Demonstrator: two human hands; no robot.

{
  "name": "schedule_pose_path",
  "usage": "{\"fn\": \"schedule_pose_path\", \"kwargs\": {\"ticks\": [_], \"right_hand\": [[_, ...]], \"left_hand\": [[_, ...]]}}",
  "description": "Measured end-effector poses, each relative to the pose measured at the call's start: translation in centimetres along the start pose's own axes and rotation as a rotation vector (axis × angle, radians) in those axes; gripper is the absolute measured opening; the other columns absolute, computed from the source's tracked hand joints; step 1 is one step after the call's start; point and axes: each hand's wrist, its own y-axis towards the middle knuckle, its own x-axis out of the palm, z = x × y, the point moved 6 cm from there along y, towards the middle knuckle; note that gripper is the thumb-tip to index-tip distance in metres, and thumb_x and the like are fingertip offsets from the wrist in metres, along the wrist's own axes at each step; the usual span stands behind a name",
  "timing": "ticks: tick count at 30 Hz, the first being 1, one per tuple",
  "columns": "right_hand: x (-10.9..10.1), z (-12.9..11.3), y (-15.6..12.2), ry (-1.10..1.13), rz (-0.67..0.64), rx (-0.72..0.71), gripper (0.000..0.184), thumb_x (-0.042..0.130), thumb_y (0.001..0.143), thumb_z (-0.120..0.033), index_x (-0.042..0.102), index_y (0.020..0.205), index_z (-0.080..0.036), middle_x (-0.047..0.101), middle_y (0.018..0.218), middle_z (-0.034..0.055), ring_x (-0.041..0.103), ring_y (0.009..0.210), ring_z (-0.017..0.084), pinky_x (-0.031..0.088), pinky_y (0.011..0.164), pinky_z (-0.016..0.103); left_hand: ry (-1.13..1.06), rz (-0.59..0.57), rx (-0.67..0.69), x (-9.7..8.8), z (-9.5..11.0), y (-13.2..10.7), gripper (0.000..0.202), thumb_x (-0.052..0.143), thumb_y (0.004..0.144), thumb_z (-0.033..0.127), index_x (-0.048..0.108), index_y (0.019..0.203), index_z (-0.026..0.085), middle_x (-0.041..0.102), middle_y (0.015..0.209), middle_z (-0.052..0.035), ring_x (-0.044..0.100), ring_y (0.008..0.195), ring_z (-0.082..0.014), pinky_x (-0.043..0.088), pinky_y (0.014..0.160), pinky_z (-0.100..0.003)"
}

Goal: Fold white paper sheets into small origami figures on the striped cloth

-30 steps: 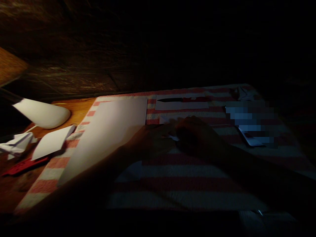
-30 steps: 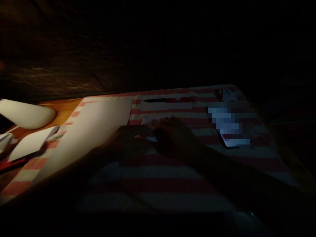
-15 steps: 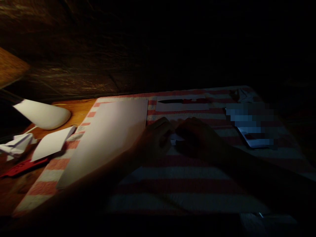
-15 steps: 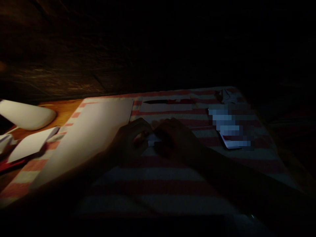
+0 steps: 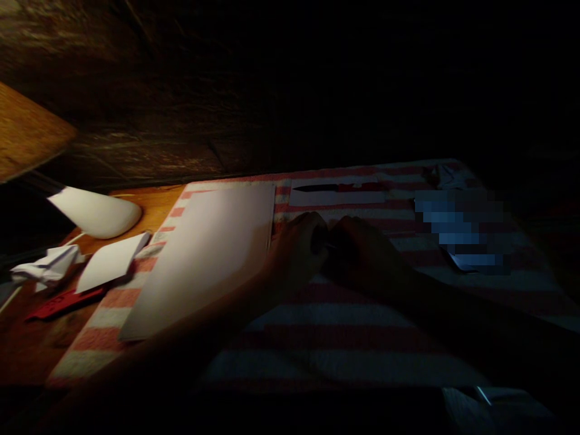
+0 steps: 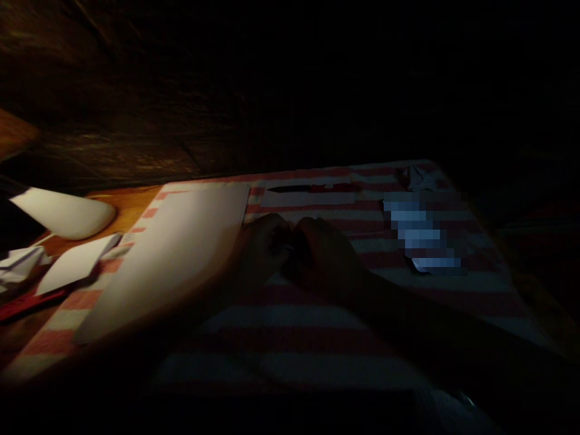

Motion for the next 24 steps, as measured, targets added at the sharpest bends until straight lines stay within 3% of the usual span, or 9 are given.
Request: {"fn": "schedule_pose_path", "kwargs": {"ticks": [10, 17, 24], "right_hand": [[0.1, -0.1, 0.1, -0.04, 0.007, -0.027, 0.023, 0.071, 0.08, -0.029, 0.059, 0.094, -0.015, 0.06, 0.087, 0.0059, 0.053, 0.077, 0.02, 0.034, 0.064, 0.03], [-0.1, 0.0, 0.1, -0.006, 0.012, -0.046, 0.023, 0.073, 0.077, -0.023, 0.06, 0.094, -0.014, 0.06, 0.087, 0.0057, 0.053, 0.076, 0.019, 0.035, 0.065, 0.03], [-0.4, -0.2, -0.1, 0.042, -0.009, -0.16, 0.02, 0.076, 0.077, -0.017, 0.058, 0.086, -0.016, 0.057, 0.082, 0.0012, 0.05, 0.074, 0.016, 0.035, 0.066, 0.028]], "left_hand": [[-0.075, 0.013, -0.065, 0.3, -0.1, -0.3, 0.028, 0.059, 0.06, 0.001, 0.058, 0.082, 0.018, 0.063, 0.08, 0.0004, 0.057, 0.075, -0.0162, 0.04, 0.062, -0.027], [-0.006, 0.029, -0.002, -0.2, 0.1, -0.7, 0.024, 0.063, 0.062, 0.002, 0.056, 0.078, 0.018, 0.06, 0.078, 0.0008, 0.055, 0.072, -0.0158, 0.039, 0.061, -0.027], [-0.018, -0.045, 0.158, -1.3, 0.4, -1.2, 0.023, 0.063, 0.065, 0.002, 0.062, 0.083, 0.017, 0.063, 0.082, -0.0003, 0.059, 0.073, -0.0155, 0.045, 0.067, -0.028]]}}
